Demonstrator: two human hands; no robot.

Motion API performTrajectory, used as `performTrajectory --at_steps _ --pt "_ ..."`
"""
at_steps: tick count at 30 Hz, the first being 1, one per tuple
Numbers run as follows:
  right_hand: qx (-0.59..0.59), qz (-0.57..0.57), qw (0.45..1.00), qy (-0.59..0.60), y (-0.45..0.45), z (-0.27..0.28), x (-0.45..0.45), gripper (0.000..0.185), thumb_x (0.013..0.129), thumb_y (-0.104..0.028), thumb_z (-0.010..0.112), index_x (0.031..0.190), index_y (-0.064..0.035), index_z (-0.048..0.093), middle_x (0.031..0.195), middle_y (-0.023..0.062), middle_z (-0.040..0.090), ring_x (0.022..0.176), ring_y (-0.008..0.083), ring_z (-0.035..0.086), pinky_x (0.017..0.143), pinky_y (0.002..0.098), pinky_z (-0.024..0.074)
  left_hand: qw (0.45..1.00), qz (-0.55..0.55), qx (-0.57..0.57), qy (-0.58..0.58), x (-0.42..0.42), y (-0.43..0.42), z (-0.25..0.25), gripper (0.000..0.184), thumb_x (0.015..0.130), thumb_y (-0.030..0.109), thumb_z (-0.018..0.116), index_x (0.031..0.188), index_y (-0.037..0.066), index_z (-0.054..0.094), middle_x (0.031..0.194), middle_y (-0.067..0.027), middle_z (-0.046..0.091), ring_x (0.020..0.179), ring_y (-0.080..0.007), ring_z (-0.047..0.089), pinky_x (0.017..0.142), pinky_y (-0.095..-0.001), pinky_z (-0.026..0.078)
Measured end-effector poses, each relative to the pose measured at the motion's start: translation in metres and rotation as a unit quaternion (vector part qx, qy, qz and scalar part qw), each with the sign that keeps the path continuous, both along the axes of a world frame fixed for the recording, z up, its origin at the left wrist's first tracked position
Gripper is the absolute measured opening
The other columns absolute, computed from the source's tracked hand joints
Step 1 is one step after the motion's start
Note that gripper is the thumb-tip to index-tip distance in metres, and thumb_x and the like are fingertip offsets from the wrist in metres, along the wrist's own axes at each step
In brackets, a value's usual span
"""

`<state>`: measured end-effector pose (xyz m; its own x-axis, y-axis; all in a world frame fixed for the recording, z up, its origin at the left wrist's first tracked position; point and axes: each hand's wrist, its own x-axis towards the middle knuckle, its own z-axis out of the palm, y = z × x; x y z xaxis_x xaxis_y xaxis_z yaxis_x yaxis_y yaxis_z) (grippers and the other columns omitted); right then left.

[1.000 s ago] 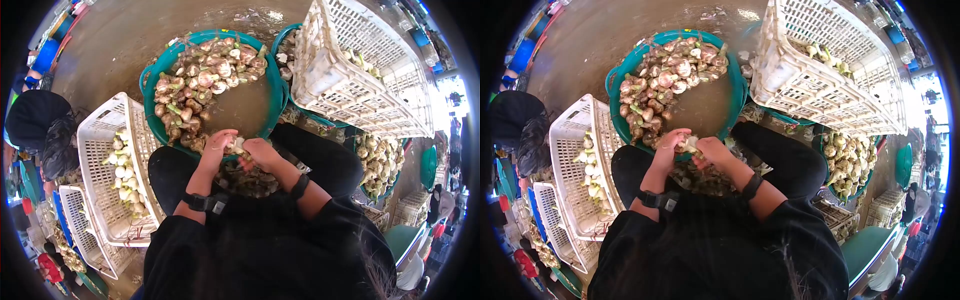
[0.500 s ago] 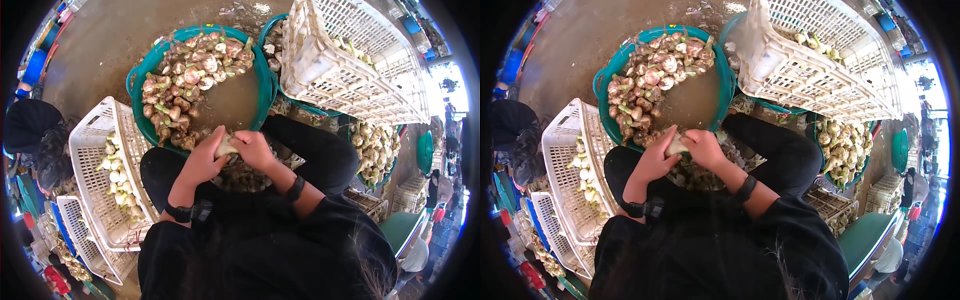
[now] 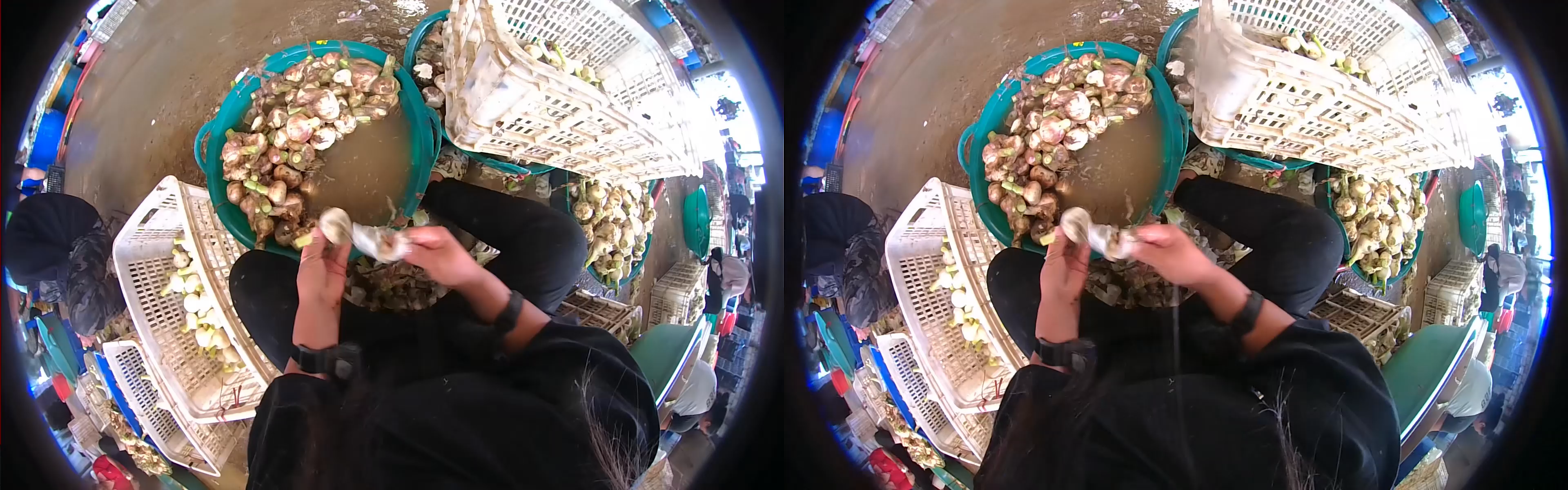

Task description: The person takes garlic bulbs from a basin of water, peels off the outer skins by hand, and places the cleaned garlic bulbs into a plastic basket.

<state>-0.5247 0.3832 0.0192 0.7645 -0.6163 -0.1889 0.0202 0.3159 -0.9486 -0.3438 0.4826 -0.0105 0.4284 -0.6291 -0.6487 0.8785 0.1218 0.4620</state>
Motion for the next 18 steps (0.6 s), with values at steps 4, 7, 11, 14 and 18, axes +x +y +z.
performTrajectory --at_steps 4,7,11,14,18 --pt "-0.185 0.122 0.96 0.17 -0.022 0.016 -0.027 0.027 0.084 -0.011 0.05 0.109 -0.0037 0.057 0.095 0.0082 0.062 0.081 0.0139 0.059 0.073 0.026 0.0455 0.991 0.078 0.057 -0.088 0.017 0.009 0.001 0.018 0.08 0.014 0.064 0.094 0.005 0.058 0.085 -0.0018 0.06 0.074 -0.0111 0.058 0.064 -0.0228 0.051" --pt "-0.426 0.046 0.867 0.253 -0.01 0.01 0.002 0.022 0.076 -0.019 0.057 0.093 -0.0056 0.06 0.083 0.0141 0.06 0.073 0.0286 0.059 0.065 0.0355 0.047 0.87 -0.013 0.115 -0.48 0.002 0.002 0.011 0.011 0.077 0.006 0.066 0.085 0.004 0.059 0.083 -0.0014 0.059 0.073 -0.012 0.057 0.063 -0.0266 0.049" --pt "-0.331 0.004 0.91 0.25 -0.006 0.047 0.058 0.016 0.071 -0.02 0.058 0.074 -0.0042 0.059 0.072 0.0139 0.059 0.067 0.0321 0.058 0.061 0.0397 0.0466 0.515 -0.06 0.061 -0.853 -0.01 -0.004 0.042 0.017 0.068 0.0 0.07 0.08 0.003 0.059 0.08 -0.0089 0.057 0.07 -0.0246 0.056 0.066 -0.031 0.047" --pt "-0.383 -0.018 0.883 0.271 -0.011 0.033 0.066 0.017 0.07 -0.02 0.056 0.067 -0.0036 0.058 0.067 0.0149 0.058 0.063 0.0334 0.057 0.06 0.0399 0.0467 0.48 -0.061 0.045 -0.874 -0.009 -0.002 0.047 0.018 0.068 0.0 0.069 0.08 0.004 0.057 0.079 -0.0103 0.056 0.069 -0.0268 0.056 0.063 -0.0309 0.047" --pt "-0.348 0.061 0.857 0.375 -0.015 -0.009 0.043 0.022 0.071 -0.023 0.051 0.066 -0.004 0.061 0.068 0.0171 0.06 0.066 0.0342 0.059 0.064 0.0413 0.0483 0.774 0.0 0.093 -0.626 -0.017 0.002 0.036 0.013 0.076 0.005 0.066 0.079 0.003 0.053 0.078 -0.0062 0.057 0.063 -0.0145 0.056 0.06 -0.0273 0.047"
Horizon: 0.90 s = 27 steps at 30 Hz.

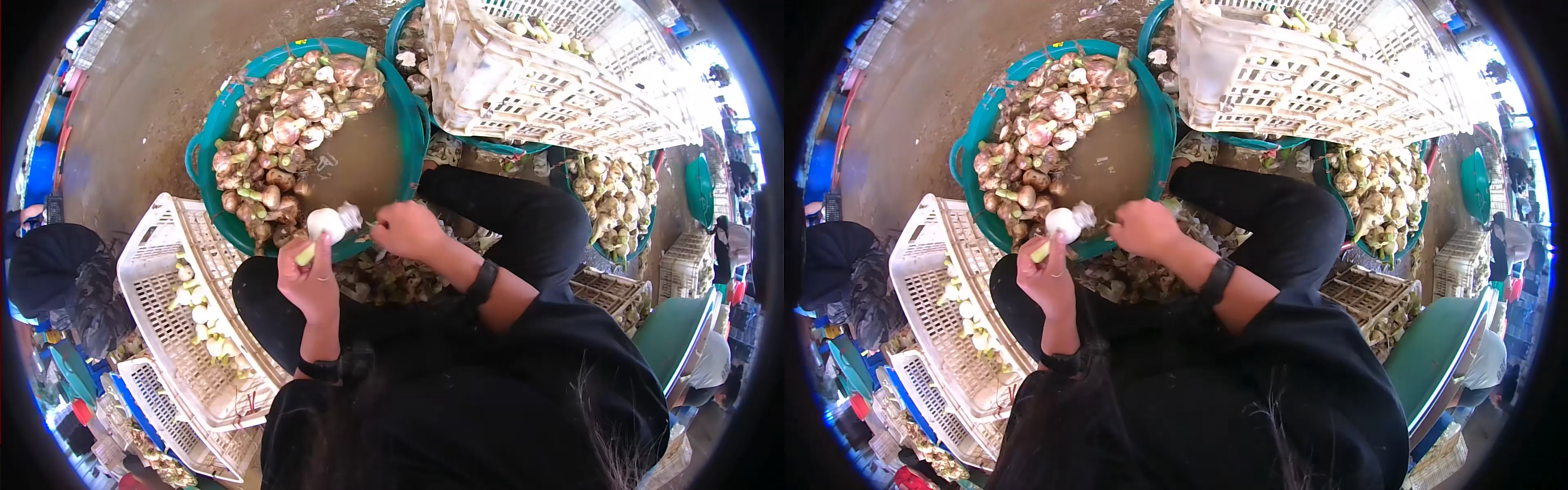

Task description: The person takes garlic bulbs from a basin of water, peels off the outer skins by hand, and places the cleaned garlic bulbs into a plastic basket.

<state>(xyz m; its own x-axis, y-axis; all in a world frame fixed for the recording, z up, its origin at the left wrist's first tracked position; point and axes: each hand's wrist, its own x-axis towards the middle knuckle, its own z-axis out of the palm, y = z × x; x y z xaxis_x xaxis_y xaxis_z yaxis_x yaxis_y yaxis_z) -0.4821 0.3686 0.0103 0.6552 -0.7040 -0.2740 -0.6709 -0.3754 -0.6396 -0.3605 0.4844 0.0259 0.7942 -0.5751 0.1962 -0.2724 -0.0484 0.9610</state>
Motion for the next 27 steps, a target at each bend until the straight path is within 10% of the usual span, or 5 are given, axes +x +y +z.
performTrajectory --at_steps 3,9,16,23,27 --pt "-0.016 0.032 0.996 0.076 0.005 0.001 -0.014 0.023 0.073 -0.024 0.051 0.072 -0.0044 0.063 0.072 0.0173 0.062 0.068 0.0336 0.06 0.065 0.0399 0.0492 0.928 0.077 -0.06 0.361 0.01 -0.003 0.01 0.015 0.077 0.007 0.066 0.078 0.003 0.051 0.073 -0.0027 0.056 0.061 -0.0063 0.05 0.058 -0.0222 0.045" --pt "0.262 -0.125 0.927 -0.237 0.008 0.032 0.027 0.018 0.077 -0.018 0.053 0.079 -0.001 0.06 0.068 0.0155 0.06 0.059 0.0293 0.057 0.056 0.0339 0.0474 0.991 -0.018 0.015 0.132 0.002 0.0 0.0 0.017 0.08 0.013 0.063 0.075 0.006 0.049 0.065 -0.002 0.052 0.057 -0.0081 0.049 0.054 -0.0199 0.042" --pt "-0.081 0.088 0.985 -0.127 0.031 -0.031 -0.013 0.014 0.075 -0.016 0.053 0.085 -0.0085 0.059 0.075 0.0124 0.062 0.073 0.031 0.059 0.065 0.0403 0.0458 0.796 0.114 -0.084 0.588 0.05 0.026 0.01 0.015 0.085 0.021 0.053 0.088 0.006 0.054 0.071 -0.0004 0.055 0.051 -0.007 0.046 0.045 -0.019 0.041" --pt "0.09 0.087 0.992 -0.001 0.018 -0.021 0.086 0.036 0.078 -0.035 0.054 0.089 -0.0014 0.06 0.088 0.0187 0.062 0.086 0.0329 0.059 0.072 0.0427 0.0467 0.663 0.218 -0.372 0.612 0.094 0.117 0.04 0.034 0.079 0.031 0.05 0.089 -0.002 0.049 0.079 -0.0121 0.053 0.071 -0.02 0.054 0.062 -0.0277 0.048" --pt "0.105 0.126 0.98 0.113 0.043 -0.079 0.135 0.042 0.077 -0.043 0.055 0.086 -0.0026 0.061 0.085 0.0176 0.062 0.084 0.0343 0.059 0.072 0.0414 0.0466 0.81 0.209 -0.227 0.498 0.08 0.092 0.023 0.03 0.083 0.035 0.05 0.087 0.006 0.047 0.085 -0.0113 0.053 0.072 -0.0199 0.053 0.065 -0.03 0.047"
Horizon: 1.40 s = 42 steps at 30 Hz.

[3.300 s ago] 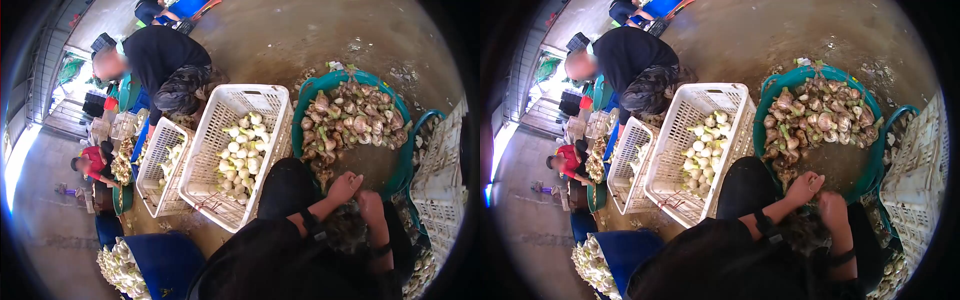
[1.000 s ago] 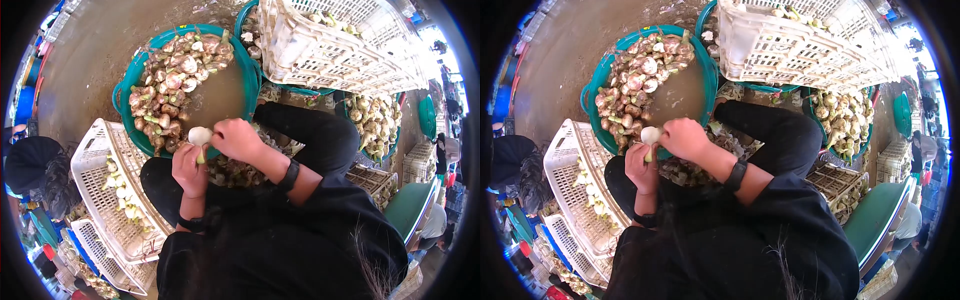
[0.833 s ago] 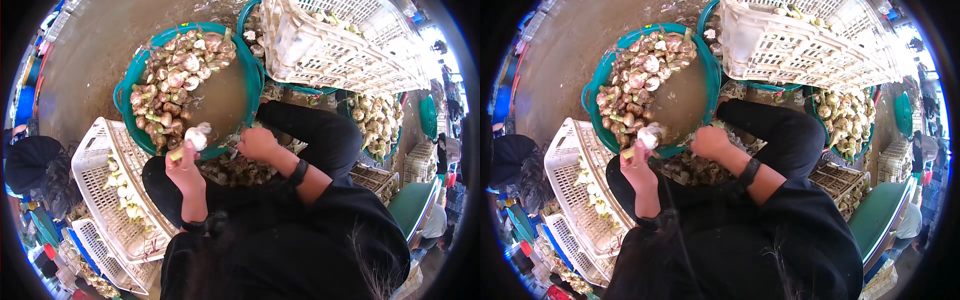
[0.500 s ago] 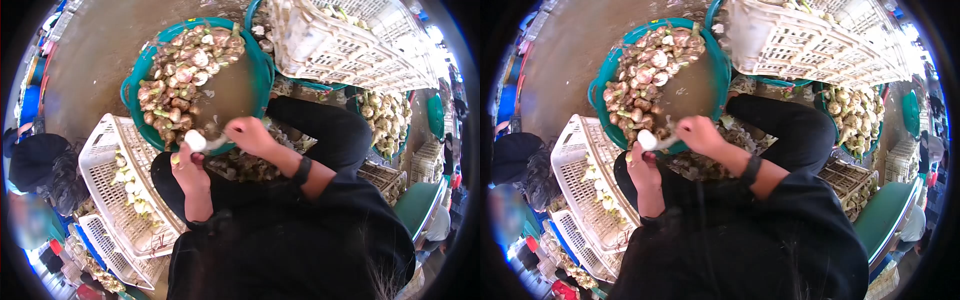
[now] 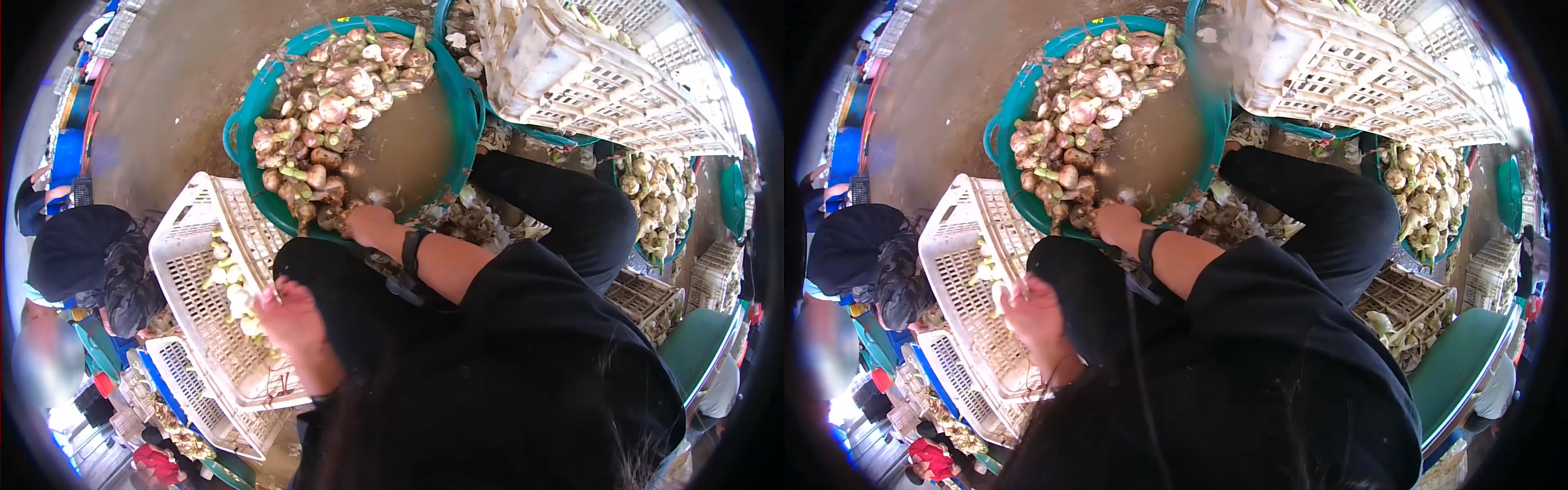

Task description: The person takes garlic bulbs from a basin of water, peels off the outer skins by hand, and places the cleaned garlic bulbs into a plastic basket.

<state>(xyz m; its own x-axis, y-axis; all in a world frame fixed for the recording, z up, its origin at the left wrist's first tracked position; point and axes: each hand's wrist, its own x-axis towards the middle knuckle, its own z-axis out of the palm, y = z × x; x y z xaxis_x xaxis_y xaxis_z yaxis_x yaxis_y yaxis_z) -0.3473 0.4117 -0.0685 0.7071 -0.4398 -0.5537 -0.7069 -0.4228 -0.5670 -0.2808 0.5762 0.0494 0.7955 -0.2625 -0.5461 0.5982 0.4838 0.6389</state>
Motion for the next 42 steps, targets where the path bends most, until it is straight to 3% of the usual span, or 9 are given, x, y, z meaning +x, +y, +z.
performTrajectory --at_steps 18,20,23,28,30,33,38,40,42 --pt "-0.041 -0.024 0.975 -0.217 -0.02 0.065 -0.089 0.025 0.077 -0.021 0.047 0.077 -0.0003 0.061 0.067 0.0194 0.059 0.061 0.0357 0.058 0.061 0.0437 0.0479 0.915 -0.331 0.228 -0.025 -0.051 -0.115 -0.029 0.028 0.084 0.03 0.054 0.094 0.004 0.06 0.069 0.0019 0.054 0.054 -0.0069 0.044 0.05 -0.0204 0.032" --pt "0.512 -0.354 0.766 -0.162 -0.025 0.07 -0.09 0.029 0.083 -0.021 0.04 0.087 0.0006 0.059 0.069 0.014 0.059 0.061 0.0239 0.06 0.06 0.0397 0.0479 0.92 -0.346 0.184 0.0 -0.046 -0.109 -0.035 0.034 0.083 0.033 0.052 0.104 0.007 0.058 0.073 -0.0001 0.056 0.056 -0.0086 0.046 0.049 -0.0201 0.033" --pt "0.356 -0.304 0.853 -0.229 -0.018 0.061 -0.095 0.027 0.083 -0.018 0.042 0.081 0.0016 0.06 0.067 0.0095 0.059 0.059 0.0171 0.057 0.052 0.0335 0.0454 0.91 -0.402 0.084 -0.064 -0.042 -0.106 -0.042 0.038 0.083 0.036 0.051 0.109 0.008 0.055 0.079 -0.0005 0.057 0.058 -0.0079 0.047 0.049 -0.0189 0.033" --pt "-0.21 -0.105 0.888 -0.396 -0.026 0.054 -0.104 0.023 0.08 -0.017 0.047 0.073 0.0011 0.06 0.064 0.008 0.058 0.056 0.0164 0.054 0.047 0.0298 0.0423 0.729 -0.596 0.21 -0.264 -0.039 -0.108 -0.031 0.033 0.083 0.018 0.053 0.113 0.004 0.051 0.088 -0.0003 0.058 0.075 -0.0091 0.052 0.06 -0.0238 0.042" --pt "0.343 -0.359 0.848 -0.186 -0.038 0.051 -0.105 0.021 0.081 -0.018 0.051 0.072 -0.001 0.06 0.064 0.0077 0.057 0.06 0.0175 0.053 0.047 0.0308 0.0422 0.681 -0.594 0.223 -0.366 -0.047 -0.103 -0.026 0.035 0.078 0.004 0.055 0.112 0.002 0.051 0.094 -0.0042 0.059 0.086 -0.0163 0.055 0.072 -0.0301 0.045" --pt "0.489 -0.408 0.749 -0.182 -0.045 0.041 -0.11 0.019 0.084 -0.021 0.051 0.088 -0.0038 0.058 0.077 0.0066 0.058 0.064 0.0169 0.055 0.049 0.0305 0.0438 0.406 -0.478 0.211 -0.75 -0.05 -0.1 -0.023 0.04 0.074 -0.004 0.057 0.113 0.004 0.053 0.113 -0.0196 0.053 0.106 -0.0296 0.052 0.091 -0.034 0.041" --pt "0.556 -0.353 0.613 -0.436 -0.031 0.059 -0.119 0.023 0.091 -0.022 0.045 0.101 -0.0038 0.054 0.093 0.0042 0.059 0.083 0.0131 0.054 0.072 0.0278 0.0448 0.668 -0.43 0.21 -0.569 -0.056 -0.097 -0.06 0.03 0.082 0.006 0.056 0.111 0.001 0.053 0.114 -0.0145 0.054 0.107 -0.0278 0.052 0.09 -0.0364 0.044" --pt "0.526 -0.321 0.658 -0.433 -0.023 0.054 -0.139 0.025 0.092 -0.023 0.043 0.1 -0.0024 0.055 0.095 0.0043 0.059 0.086 0.0115 0.053 0.078 0.0265 0.0418 0.947 -0.309 -0.082 0.014 -0.051 -0.098 -0.068 0.029 0.085 0.019 0.056 0.107 0.0 0.052 0.11 -0.0119 0.056 0.104 -0.0276 0.053 0.087 -0.0385 0.047" --pt "0.382 -0.256 0.781 -0.422 -0.026 0.065 -0.168 0.027 0.09 -0.025 0.046 0.095 -0.0001 0.057 0.093 0.0068 0.06 0.086 0.0144 0.055 0.079 0.028 0.042 0.95 -0.25 -0.059 0.177 -0.04 -0.096 -0.074 0.036 0.084 0.034 0.055 0.105 0.005 0.052 0.105 -0.0093 0.057 0.099 -0.026 0.055 0.085 -0.0418 0.048"
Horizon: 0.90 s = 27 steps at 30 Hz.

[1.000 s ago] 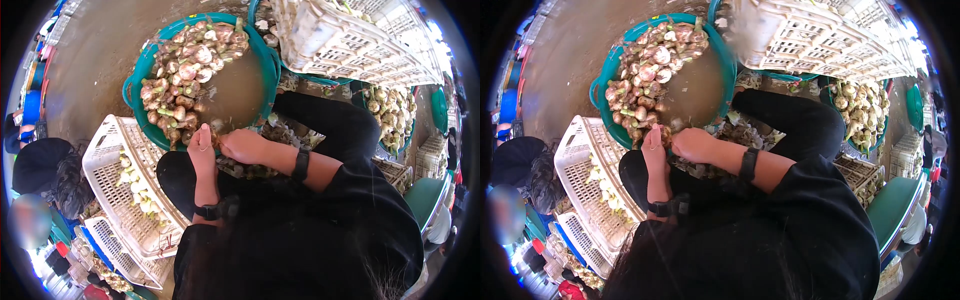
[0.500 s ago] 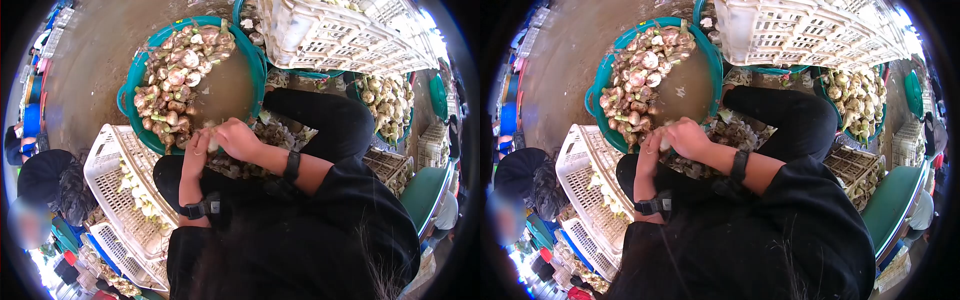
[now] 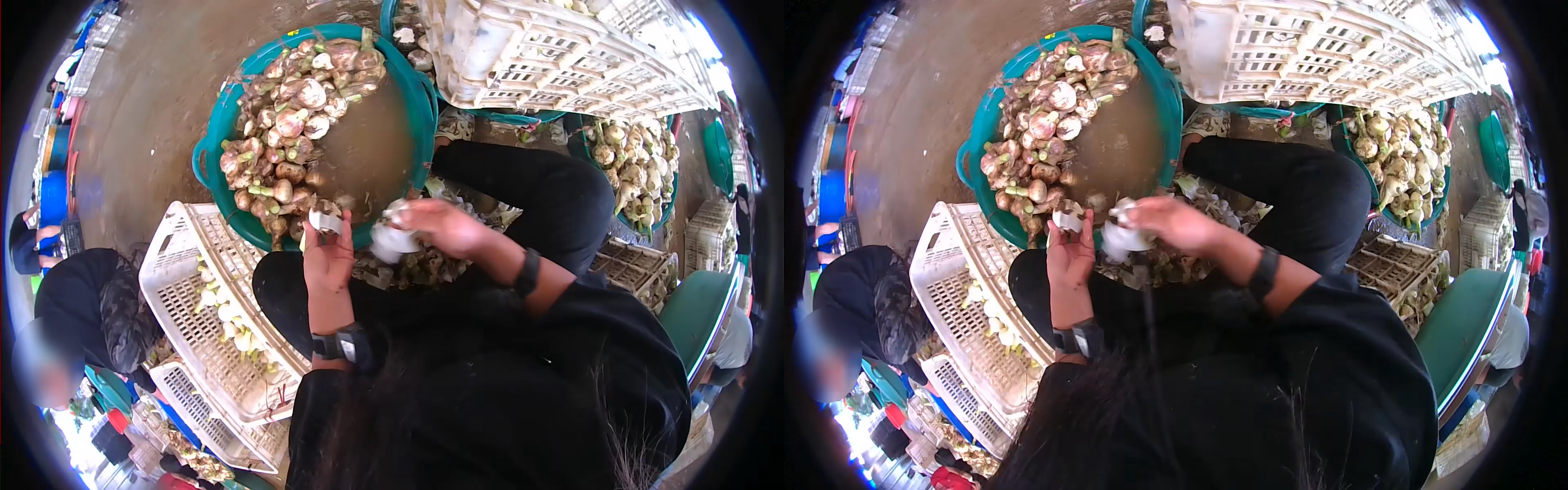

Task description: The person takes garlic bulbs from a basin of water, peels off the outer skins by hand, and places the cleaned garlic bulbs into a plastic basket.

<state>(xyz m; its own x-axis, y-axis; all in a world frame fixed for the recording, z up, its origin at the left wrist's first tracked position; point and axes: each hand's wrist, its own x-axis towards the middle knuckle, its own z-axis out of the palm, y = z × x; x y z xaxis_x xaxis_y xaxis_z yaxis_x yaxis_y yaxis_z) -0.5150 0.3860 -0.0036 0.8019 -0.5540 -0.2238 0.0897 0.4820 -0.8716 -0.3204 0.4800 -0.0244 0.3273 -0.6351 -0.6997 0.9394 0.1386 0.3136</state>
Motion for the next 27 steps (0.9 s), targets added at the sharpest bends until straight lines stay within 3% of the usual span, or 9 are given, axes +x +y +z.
performTrajectory --at_steps 2,4,6,10,14,18,21,24,27 --pt "-0.105 0.079 0.987 -0.09 -0.038 -0.002 -0.034 0.029 0.087 -0.023 0.05 0.096 0.0033 0.057 0.097 0.0108 0.06 0.09 0.0166 0.055 0.08 0.0287 0.0427 0.996 0.001 0.081 -0.048 0.0 0.001 0.012 0.034 0.084 0.032 0.057 0.104 0.005 0.052 0.099 -0.0083 0.059 0.088 -0.0243 0.059 0.072 -0.0328 0.051" --pt "0.056 0.041 0.996 -0.055 -0.031 0.004 -0.036 0.034 0.082 -0.026 0.055 0.101 0.0028 0.057 0.098 0.0116 0.059 0.089 0.0194 0.055 0.081 0.0309 0.0432 0.986 0.0 0.094 -0.139 -0.001 0.002 0.016 0.031 0.084 0.03 0.058 0.101 0.003 0.054 0.094 -0.0078 0.06 0.084 -0.0219 0.059 0.069 -0.0309 0.05" --pt "-0.519 0.032 0.836 0.175 -0.017 0.007 -0.015 0.034 0.08 -0.025 0.057 0.097 0.0044 0.058 0.097 0.0141 0.059 0.086 0.025 0.057 0.081 0.0327 0.0432 0.968 -0.013 0.105 -0.229 -0.008 -0.001 0.024 0.029 0.084 0.028 0.059 0.097 0.002 0.055 0.089 -0.0072 0.061 0.079 -0.0196 0.06 0.066 -0.0289 0.05" --pt "-0.406 -0.046 0.911 0.055 -0.009 0.035 0.045 0.022 0.075 -0.012 0.061 0.092 0.0016 0.06 0.089 0.0134 0.057 0.079 0.0262 0.056 0.072 0.0314 0.0469 0.898 -0.045 0.16 -0.407 -0.029 -0.013 0.041 0.019 0.082 0.018 0.062 0.083 -0.001 0.057 0.076 -0.0063 0.06 0.066 -0.0126 0.057 0.06 -0.0263 0.048" --pt "-0.541 -0.001 0.84 0.052 -0.003 0.032 0.047 0.009 0.074 -0.004 0.059 0.082 -0.0012 0.059 0.079 0.011 0.056 0.076 0.0244 0.056 0.066 0.0322 0.0469 0.937 -0.027 0.171 -0.304 -0.019 -0.006 0.038 0.018 0.085 0.021 0.058 0.086 0.004 0.056 0.075 -0.0041 0.06 0.061 -0.0115 0.055 0.049 -0.0243 0.045" --pt "-0.571 -0.189 0.79 0.117 -0.017 0.048 -0.006 0.014 0.069 0.004 0.053 0.079 -0.0047 0.057 0.079 0.0099 0.056 0.075 0.0283 0.054 0.068 0.0359 0.0458 0.99 -0.026 0.136 -0.029 0.021 0.014 0.016 0.019 0.089 0.032 0.044 0.094 0.017 0.053 0.073 0.0018 0.053 0.05 -0.0101 0.044 0.043 -0.0216 0.035" --pt "-0.48 -0.077 0.87 0.085 -0.029 0.042 -0.01 0.015 0.069 0.001 0.053 0.082 -0.0043 0.058 0.083 0.0124 0.058 0.083 0.0312 0.055 0.072 0.0377 0.045 0.989 -0.039 0.096 -0.105 0.005 0.009 0.025 0.02 0.089 0.03 0.042 0.092 0.014 0.053 0.072 0.0011 0.052 0.053 -0.01 0.046 0.044 -0.0229 0.035" --pt "-0.406 0.092 0.88 0.229 -0.002 0.042 0.014 0.016 0.077 -0.018 0.048 0.078 -0.0046 0.058 0.077 0.0146 0.06 0.075 0.0326 0.058 0.067 0.0405 0.0462 0.903 -0.057 0.238 -0.354 -0.022 -0.007 0.038 0.018 0.088 0.024 0.046 0.083 0.008 0.05 0.072 -0.0013 0.05 0.057 -0.0121 0.045 0.047 -0.0265 0.038" --pt "-0.362 0.043 0.9 0.237 0.009 0.059 0.045 0.017 0.075 -0.02 0.049 0.075 -0.0059 0.058 0.069 0.0146 0.06 0.067 0.034 0.058 0.063 0.043 0.0467 0.638 0.024 0.208 -0.741 -0.035 -0.006 0.035 0.025 0.084 0.015 0.055 0.069 0.003 0.038 0.066 -0.0066 0.045 0.055 -0.0179 0.041 0.051 -0.0325 0.038"
